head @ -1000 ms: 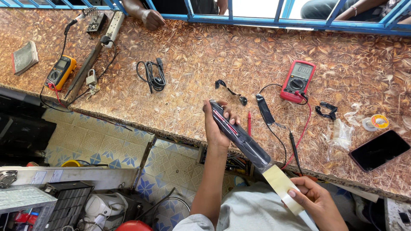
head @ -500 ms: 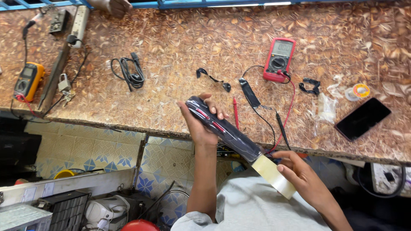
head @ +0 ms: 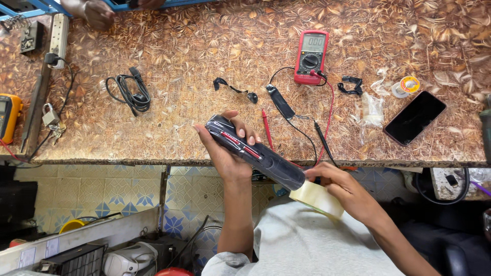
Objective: The person wraps a black remote control with clear packing tape. They pull tape from a roll, wrap it around the remote multiple times, and smooth it down with their fingers. The person also briefly reaches for a small item on a shelf before returning to the workbench to continue wrapping.
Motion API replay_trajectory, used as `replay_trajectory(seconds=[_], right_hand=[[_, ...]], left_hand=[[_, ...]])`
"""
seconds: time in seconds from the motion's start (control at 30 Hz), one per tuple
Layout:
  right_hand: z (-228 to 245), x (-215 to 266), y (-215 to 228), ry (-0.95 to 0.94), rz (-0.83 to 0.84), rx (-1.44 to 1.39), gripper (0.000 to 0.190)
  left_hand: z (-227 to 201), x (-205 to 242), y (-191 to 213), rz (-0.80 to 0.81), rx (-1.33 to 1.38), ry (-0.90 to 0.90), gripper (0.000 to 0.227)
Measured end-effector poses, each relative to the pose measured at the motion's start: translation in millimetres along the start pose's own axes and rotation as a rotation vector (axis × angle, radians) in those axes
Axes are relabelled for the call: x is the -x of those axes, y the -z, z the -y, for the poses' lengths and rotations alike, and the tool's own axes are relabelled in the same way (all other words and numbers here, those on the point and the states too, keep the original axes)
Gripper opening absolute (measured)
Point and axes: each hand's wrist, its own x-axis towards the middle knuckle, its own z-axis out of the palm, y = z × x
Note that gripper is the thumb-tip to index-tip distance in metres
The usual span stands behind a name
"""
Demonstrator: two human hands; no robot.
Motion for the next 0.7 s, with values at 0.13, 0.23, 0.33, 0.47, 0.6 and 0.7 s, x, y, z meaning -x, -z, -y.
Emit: replay_trajectory(seconds=[0.13,0.23,0.33,0.47,0.6,0.7], right_hand=[[5,-2,-2,0.04,-0.083,-0.002,0.037],[4,0,-1,0.034,-0.084,0.021,0.029],[20,0,-2,0.11,-0.077,0.017,0.027],[16,-2,1,0.158,-0.082,-0.01,0.022],[5,-3,2,0.169,-0.145,-0.03,0.016],[12,-1,2,0.145,-0.144,-0.025,0.013]], left_hand=[[-1,-1,0,-0.036,-0.046,-0.087,0.078],[-4,2,-7,-0.043,-0.042,-0.101,0.076],[-2,2,-8,-0.054,-0.045,-0.148,0.076],[7,4,-1,-0.057,-0.009,-0.171,0.074],[18,15,-4,-0.133,0.053,-0.241,0.073],[21,22,1,-0.136,0.065,-0.267,0.072]])
